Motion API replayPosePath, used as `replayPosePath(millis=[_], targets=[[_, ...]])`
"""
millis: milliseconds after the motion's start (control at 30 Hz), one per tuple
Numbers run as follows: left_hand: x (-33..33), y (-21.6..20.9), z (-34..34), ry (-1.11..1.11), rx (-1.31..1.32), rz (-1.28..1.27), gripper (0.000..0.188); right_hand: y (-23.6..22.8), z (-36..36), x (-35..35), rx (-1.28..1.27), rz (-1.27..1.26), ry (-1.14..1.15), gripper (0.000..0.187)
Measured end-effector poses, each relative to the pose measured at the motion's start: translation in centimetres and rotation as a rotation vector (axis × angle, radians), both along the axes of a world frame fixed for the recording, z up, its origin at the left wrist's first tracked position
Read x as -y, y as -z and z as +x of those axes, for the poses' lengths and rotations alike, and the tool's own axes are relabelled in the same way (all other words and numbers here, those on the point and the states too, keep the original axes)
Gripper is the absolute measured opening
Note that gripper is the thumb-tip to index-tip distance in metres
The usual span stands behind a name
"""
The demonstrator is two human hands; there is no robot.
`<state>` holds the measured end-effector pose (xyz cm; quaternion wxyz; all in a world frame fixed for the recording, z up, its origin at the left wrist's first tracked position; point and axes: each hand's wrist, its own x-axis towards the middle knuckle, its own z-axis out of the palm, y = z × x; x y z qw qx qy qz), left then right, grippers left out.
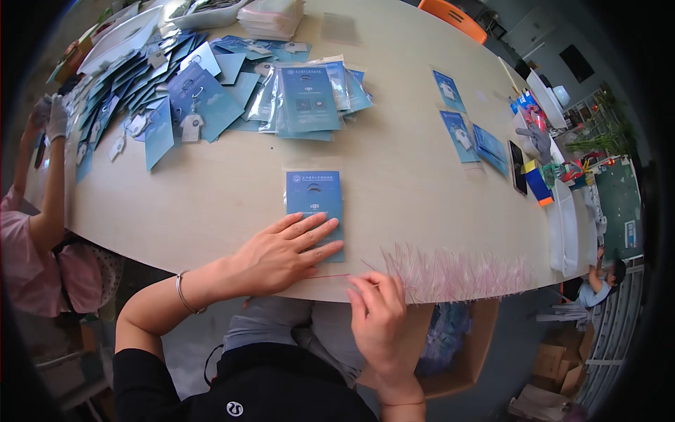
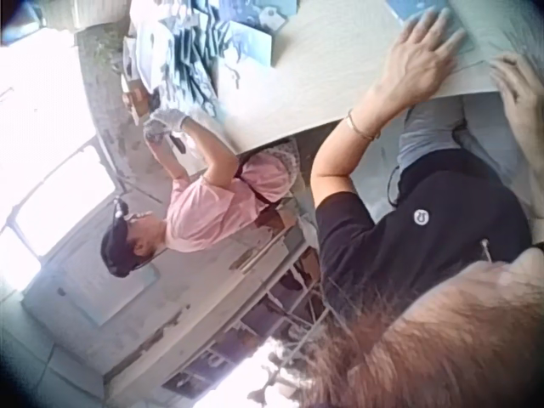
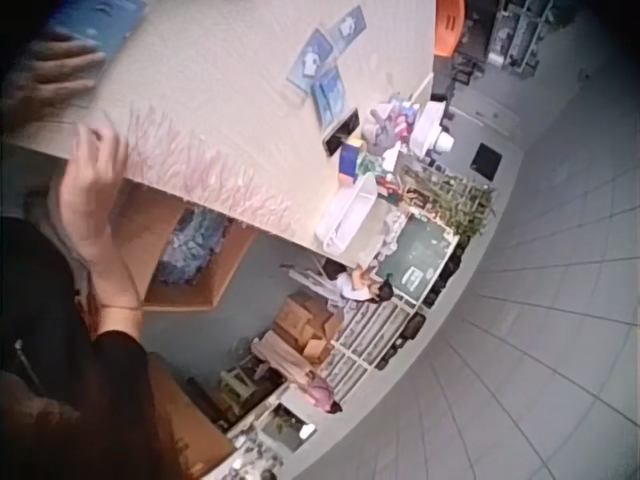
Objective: The person places blue cards into clear plastic sleeves and seals them by hand. They repeatedly pick up a card, insert it into a sleeve, and press the edges to close the package, stacking the finished units on the table.
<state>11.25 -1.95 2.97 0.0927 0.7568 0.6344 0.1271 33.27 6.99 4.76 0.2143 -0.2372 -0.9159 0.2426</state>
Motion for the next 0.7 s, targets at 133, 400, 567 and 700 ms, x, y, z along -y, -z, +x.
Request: replayPosePath(millis=[133,400,567,700], targets=[[0.0,0.0,0.0,-0.010,-0.028,-0.003,0.057,1.1,-1.3,-2.4,-0.010,-0.007,0.025,0.022],[-0.4,-0.1,0.2,-0.005,-0.010,-0.029,0.058,0.3,0.2,-1.3,0.195,0.074,-0.239,0.011],[-0.3,-0.9,0.4,-0.060,-0.057,-0.072,0.062,-5.3,6.1,-4.0,0.030,-0.391,-0.422,0.016],[0.0,-1.3,0.8,-0.099,-0.075,-0.067,0.065,-4.1,18.1,-16.4,-0.447,-0.354,0.713,0.011]])
